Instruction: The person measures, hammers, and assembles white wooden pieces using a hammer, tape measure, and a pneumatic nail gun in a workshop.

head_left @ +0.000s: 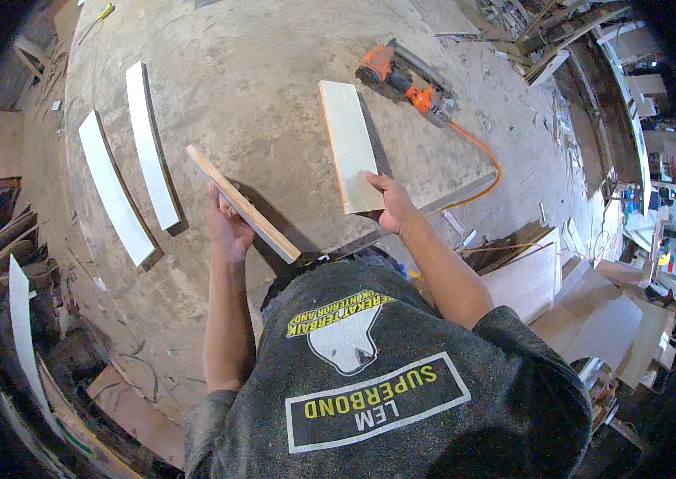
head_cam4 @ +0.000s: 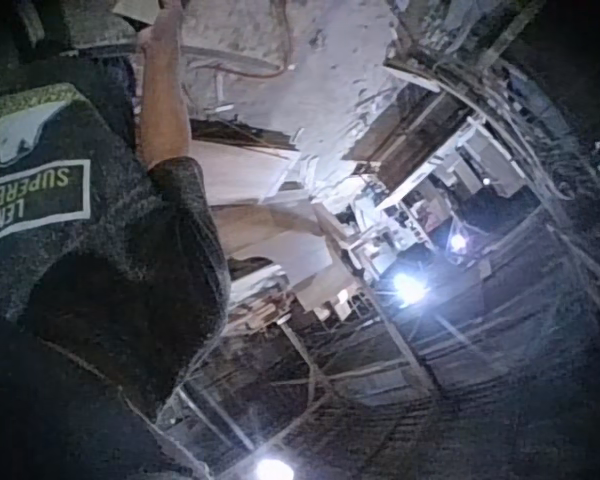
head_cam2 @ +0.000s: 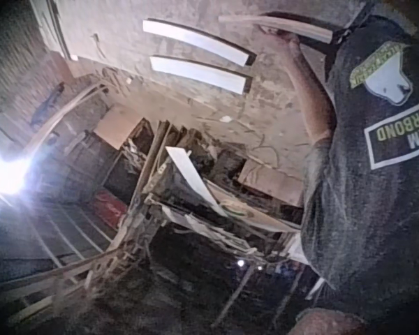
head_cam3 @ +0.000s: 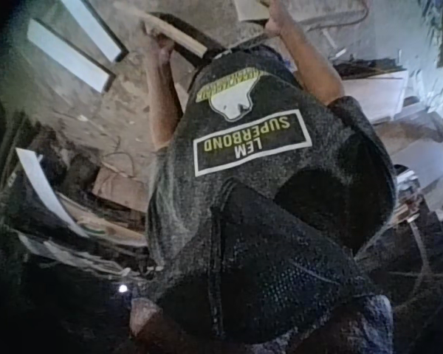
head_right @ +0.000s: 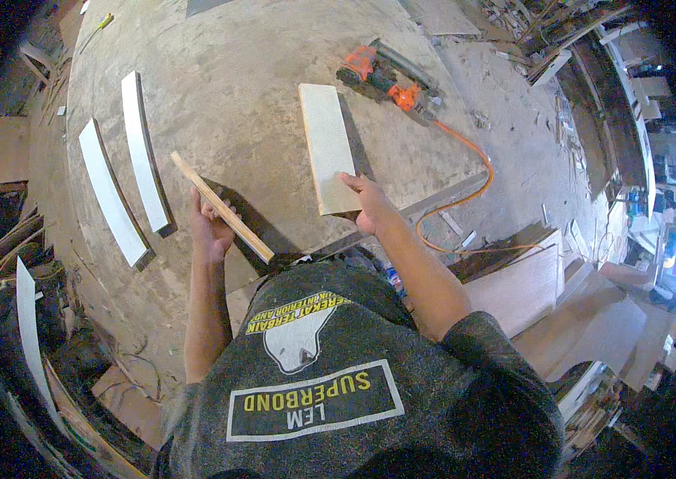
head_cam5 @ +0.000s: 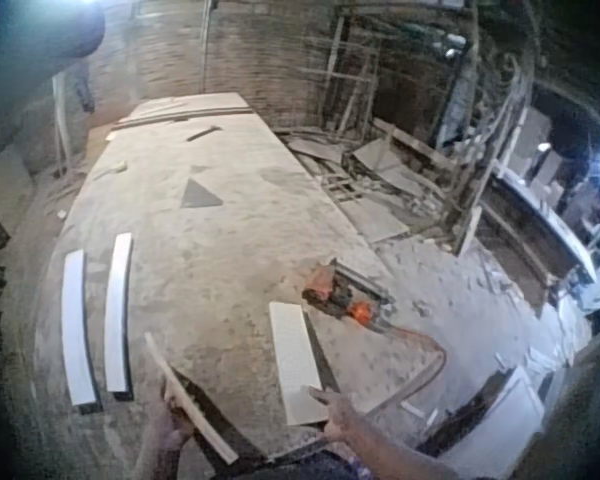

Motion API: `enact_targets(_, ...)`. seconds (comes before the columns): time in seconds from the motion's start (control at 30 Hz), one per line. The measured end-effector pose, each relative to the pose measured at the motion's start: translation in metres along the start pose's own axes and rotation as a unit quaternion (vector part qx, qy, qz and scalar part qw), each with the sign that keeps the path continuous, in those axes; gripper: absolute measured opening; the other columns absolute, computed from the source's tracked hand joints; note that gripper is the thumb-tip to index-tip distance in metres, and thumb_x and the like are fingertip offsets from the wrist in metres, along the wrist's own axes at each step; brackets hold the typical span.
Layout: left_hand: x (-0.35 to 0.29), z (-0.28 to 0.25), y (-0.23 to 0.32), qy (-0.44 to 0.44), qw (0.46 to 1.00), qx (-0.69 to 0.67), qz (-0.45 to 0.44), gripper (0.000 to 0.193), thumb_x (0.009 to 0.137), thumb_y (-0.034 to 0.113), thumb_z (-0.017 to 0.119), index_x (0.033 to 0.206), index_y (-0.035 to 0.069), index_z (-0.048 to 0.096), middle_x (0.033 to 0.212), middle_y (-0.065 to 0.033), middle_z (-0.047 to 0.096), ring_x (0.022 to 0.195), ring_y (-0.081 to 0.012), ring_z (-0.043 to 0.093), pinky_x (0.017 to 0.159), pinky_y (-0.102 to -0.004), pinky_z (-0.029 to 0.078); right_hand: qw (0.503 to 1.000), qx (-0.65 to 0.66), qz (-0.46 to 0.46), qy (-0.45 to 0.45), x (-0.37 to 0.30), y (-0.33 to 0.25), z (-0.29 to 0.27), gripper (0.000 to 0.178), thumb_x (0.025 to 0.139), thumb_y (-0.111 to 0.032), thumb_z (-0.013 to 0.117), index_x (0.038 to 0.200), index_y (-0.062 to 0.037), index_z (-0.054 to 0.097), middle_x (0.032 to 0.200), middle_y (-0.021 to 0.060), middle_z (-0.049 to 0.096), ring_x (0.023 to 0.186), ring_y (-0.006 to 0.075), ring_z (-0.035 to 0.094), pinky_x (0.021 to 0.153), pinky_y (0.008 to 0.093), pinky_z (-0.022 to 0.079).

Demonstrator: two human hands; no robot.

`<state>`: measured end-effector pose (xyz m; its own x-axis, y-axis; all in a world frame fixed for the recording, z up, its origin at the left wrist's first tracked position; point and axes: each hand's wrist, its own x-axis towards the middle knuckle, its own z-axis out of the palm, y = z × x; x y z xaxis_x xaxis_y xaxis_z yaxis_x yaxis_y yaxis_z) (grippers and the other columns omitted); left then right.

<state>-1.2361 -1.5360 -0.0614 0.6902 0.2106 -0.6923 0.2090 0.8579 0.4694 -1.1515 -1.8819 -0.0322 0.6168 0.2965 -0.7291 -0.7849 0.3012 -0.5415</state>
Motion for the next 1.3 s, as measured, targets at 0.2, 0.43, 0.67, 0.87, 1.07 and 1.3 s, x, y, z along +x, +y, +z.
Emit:
enact_targets(0.2,-0.008,0.008,-0.005,-0.003,1.0,-0.009,-0.013,0.06,0.088,0.075,0.065,0.084,0.016,0.058,0.074,-0.0055,0.055,0.073,-0.0254,0.057,0.073,-0.0425,0.047,0.987,0.071,0.006,-0.146,-0.012,-0.017,-0.012,0.057,0.101,-0.049,0.047,0.143,-0.0108,0.057,0.076,0.0022,0.063,0.061,0.0172,0.06,0.063,0.0386,0.053)
enact_targets(0.43,-0.02,0.023,-0.004,-0.012,0.999,-0.03,-0.008,0.045,0.096,0.061,0.067,0.085,0.017,0.062,0.064,0.0034,0.054,0.061,-0.0128,0.055,0.065,-0.0326,0.051,0.984,0.128,0.039,-0.116,-0.013,-0.017,-0.011,0.058,0.099,-0.05,0.045,0.14,-0.0126,0.061,0.068,0.0046,0.059,0.053,0.0187,0.055,0.053,0.0371,0.047)
enact_targets(0.67,-0.017,0.022,-0.002,0.025,0.999,0.017,-0.01,0.056,0.09,0.072,0.065,0.079,0.017,0.057,0.071,-0.0064,0.059,0.07,-0.0243,0.059,0.068,-0.0411,0.048,0.984,0.112,0.048,-0.127,-0.009,-0.017,-0.013,0.059,0.099,-0.051,0.042,0.143,-0.0151,0.059,0.07,0.0042,0.057,0.054,0.0181,0.055,0.055,0.037,0.048)
enact_targets(0.87,-0.022,0.028,0.0,0.012,1.0,0.028,-0.001,0.06,0.091,0.073,0.064,0.094,0.014,0.055,0.075,-0.0075,0.059,0.069,-0.0255,0.061,0.061,-0.0403,0.051,0.984,0.135,0.034,-0.114,-0.007,-0.014,-0.017,0.064,0.1,-0.063,0.048,0.14,-0.0148,0.058,0.075,0.0038,0.06,0.054,0.0174,0.053,0.056,0.035,0.046)
enact_targets(1.07,-0.031,0.035,0.008,-0.056,0.998,-0.03,-0.008,0.075,0.091,0.073,0.062,0.122,0.007,0.047,0.088,-0.0129,0.055,0.069,-0.0267,0.06,0.061,-0.042,0.054,0.98,0.175,-0.05,-0.081,-0.005,-0.006,-0.038,0.071,0.094,-0.068,0.062,0.138,-0.012,0.058,0.096,0.0069,0.066,0.057,0.0181,0.054,0.058,0.034,0.046)
enact_targets(1.3,-0.029,0.048,0.016,-0.034,0.998,0.043,0.037,0.073,0.095,0.061,0.062,0.132,0.0,0.049,0.1,-0.0162,0.058,0.084,-0.0347,0.066,0.07,-0.0484,0.059,0.995,0.033,-0.072,-0.054,-0.021,-0.042,-0.034,0.059,0.086,-0.032,0.077,0.137,-0.0074,0.058,0.12,0.0105,0.069,0.099,0.023,0.071,0.091,0.0409,0.06)
